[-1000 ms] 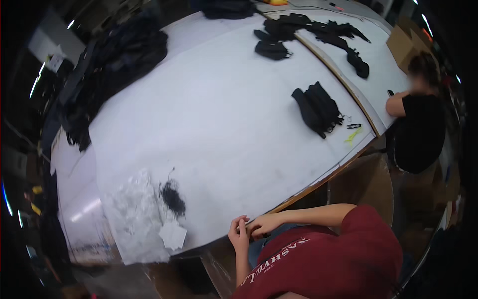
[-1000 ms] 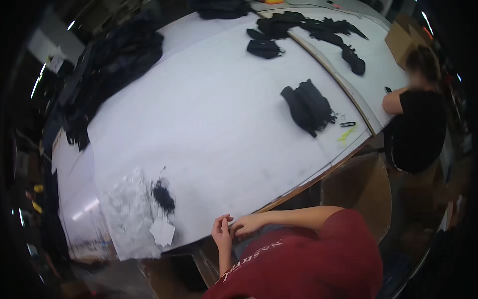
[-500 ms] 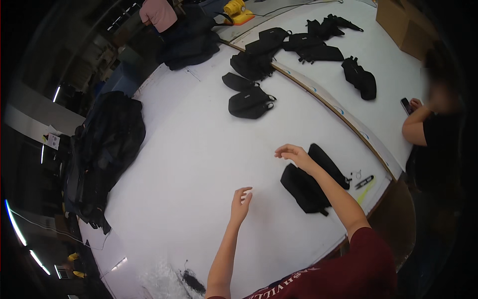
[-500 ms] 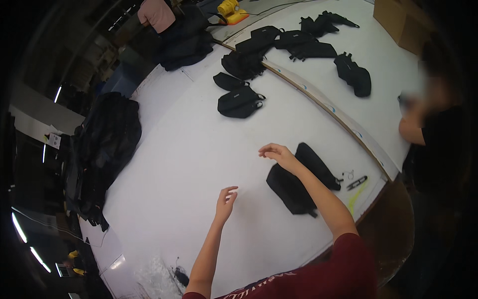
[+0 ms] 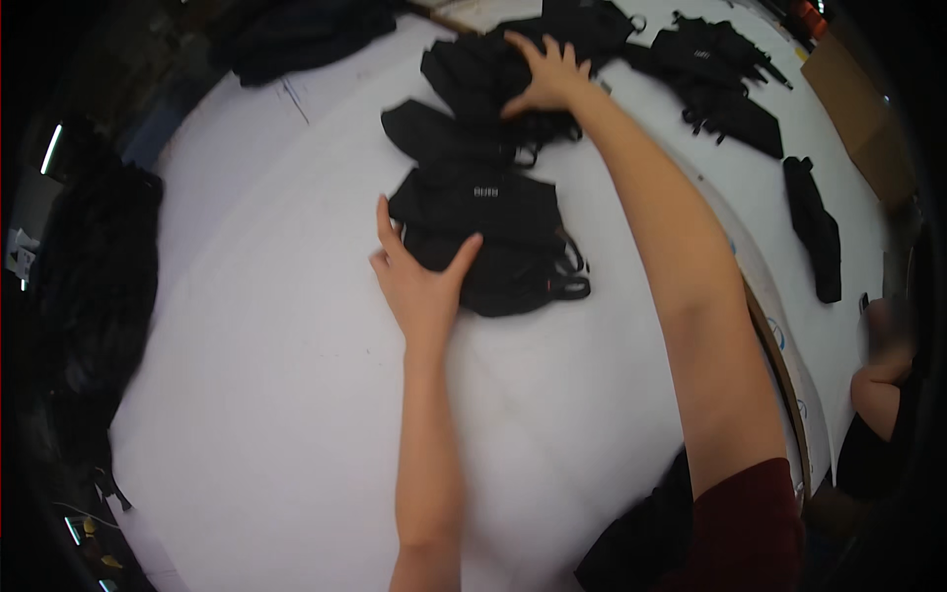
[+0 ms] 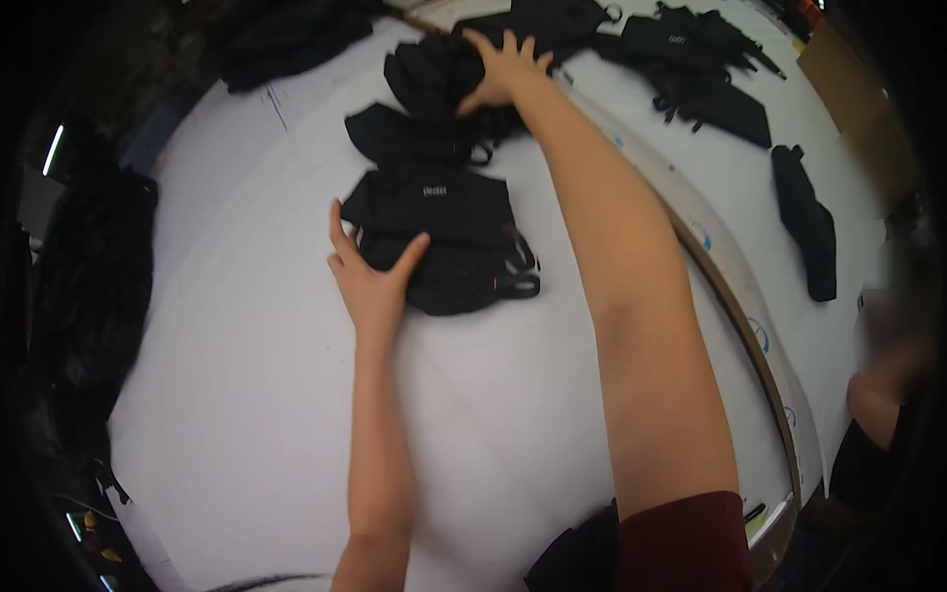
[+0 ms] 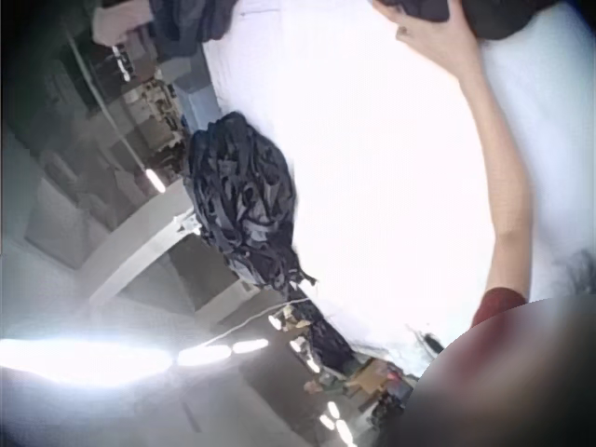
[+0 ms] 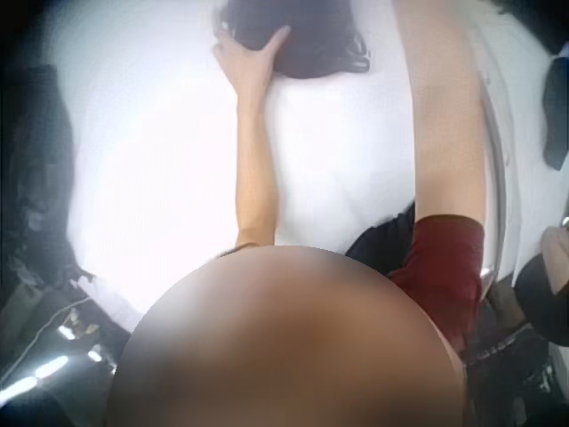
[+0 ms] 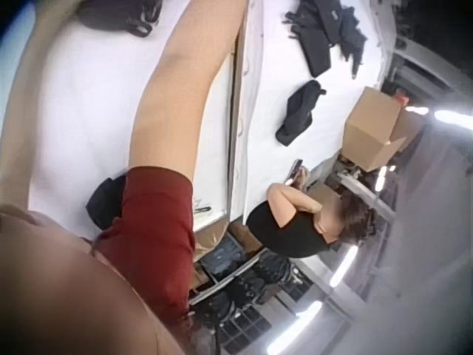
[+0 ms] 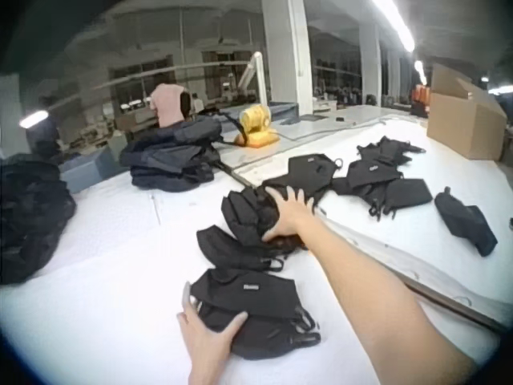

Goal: Group black fabric pouches into stacks and place them into a large cardboard shipping box.

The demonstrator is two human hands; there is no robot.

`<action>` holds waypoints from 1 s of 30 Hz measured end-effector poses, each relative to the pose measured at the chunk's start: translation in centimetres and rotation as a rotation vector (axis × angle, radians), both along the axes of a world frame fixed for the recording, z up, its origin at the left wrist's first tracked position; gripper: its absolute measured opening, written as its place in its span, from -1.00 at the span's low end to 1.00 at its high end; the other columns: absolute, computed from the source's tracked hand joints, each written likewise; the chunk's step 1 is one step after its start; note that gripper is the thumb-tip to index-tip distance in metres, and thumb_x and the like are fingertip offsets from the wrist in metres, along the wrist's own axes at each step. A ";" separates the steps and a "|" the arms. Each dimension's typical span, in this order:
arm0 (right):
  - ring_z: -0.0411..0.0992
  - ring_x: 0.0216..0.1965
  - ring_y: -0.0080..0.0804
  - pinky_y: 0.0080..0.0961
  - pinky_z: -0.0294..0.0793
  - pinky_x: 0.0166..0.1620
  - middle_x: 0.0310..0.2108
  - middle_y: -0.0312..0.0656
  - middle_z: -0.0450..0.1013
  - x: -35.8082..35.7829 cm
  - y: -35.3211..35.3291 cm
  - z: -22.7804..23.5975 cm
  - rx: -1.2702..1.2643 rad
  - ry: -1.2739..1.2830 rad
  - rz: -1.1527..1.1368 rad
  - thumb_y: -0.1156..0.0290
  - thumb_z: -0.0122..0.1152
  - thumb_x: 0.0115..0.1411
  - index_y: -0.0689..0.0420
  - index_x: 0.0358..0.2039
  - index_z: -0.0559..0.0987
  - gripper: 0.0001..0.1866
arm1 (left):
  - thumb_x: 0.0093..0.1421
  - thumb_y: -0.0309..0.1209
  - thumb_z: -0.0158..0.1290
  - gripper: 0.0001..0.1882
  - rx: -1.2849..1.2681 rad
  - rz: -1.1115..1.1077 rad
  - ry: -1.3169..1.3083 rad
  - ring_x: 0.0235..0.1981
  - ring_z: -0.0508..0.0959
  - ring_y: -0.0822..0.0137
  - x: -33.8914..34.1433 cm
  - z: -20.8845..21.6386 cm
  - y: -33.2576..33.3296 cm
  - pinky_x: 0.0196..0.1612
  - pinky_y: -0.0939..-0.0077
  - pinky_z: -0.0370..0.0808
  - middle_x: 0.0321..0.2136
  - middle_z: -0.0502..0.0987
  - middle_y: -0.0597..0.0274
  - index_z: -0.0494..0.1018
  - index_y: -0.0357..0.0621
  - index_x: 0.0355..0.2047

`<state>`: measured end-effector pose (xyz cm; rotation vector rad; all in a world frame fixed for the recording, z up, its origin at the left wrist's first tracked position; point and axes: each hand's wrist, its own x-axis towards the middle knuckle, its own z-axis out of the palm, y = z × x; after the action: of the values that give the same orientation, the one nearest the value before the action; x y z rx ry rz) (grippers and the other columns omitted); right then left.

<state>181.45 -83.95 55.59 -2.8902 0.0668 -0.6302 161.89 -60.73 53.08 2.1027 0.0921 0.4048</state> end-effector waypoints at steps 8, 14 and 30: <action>0.48 -0.23 -0.02 -0.21 0.47 -0.14 -0.33 0.02 0.51 -3.8 3.1 -0.6 0.180 -0.145 0.216 0.26 0.43 -0.24 -0.05 -0.04 0.46 -0.36 | -0.09 -0.03 0.31 0.07 -0.581 -0.112 0.214 0.17 0.19 0.05 0.9 -0.9 0.1 0.17 0.21 0.18 0.15 0.19 -0.17 -0.08 0.00 0.30; 0.44 -0.20 -0.09 -0.27 0.45 -0.12 -0.24 -0.10 0.50 -15.4 6.4 0.5 0.397 -0.131 0.291 0.30 0.36 -0.23 -0.02 0.01 0.43 -0.33 | -0.02 -0.22 0.24 0.06 -1.017 -0.186 0.291 0.27 0.09 -0.01 -0.5 1.5 3.7 0.27 0.20 0.04 0.27 0.03 -0.14 -0.23 -0.01 0.34; 0.31 -0.01 -0.17 -0.33 0.37 0.04 -0.02 -0.25 0.40 -53.0 16.6 10.5 0.714 0.281 0.526 0.49 0.30 -0.26 -0.04 0.08 0.38 -0.25 | 0.18 -0.43 -0.07 -0.49 -1.428 0.082 0.390 0.07 0.41 0.19 -37.9 4.6 14.5 0.10 0.32 0.41 0.07 0.37 0.05 0.21 -0.29 0.15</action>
<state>128.48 -67.38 66.07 -2.1401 -0.3468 -0.0660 124.00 -46.18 57.72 0.7282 0.5233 -0.0773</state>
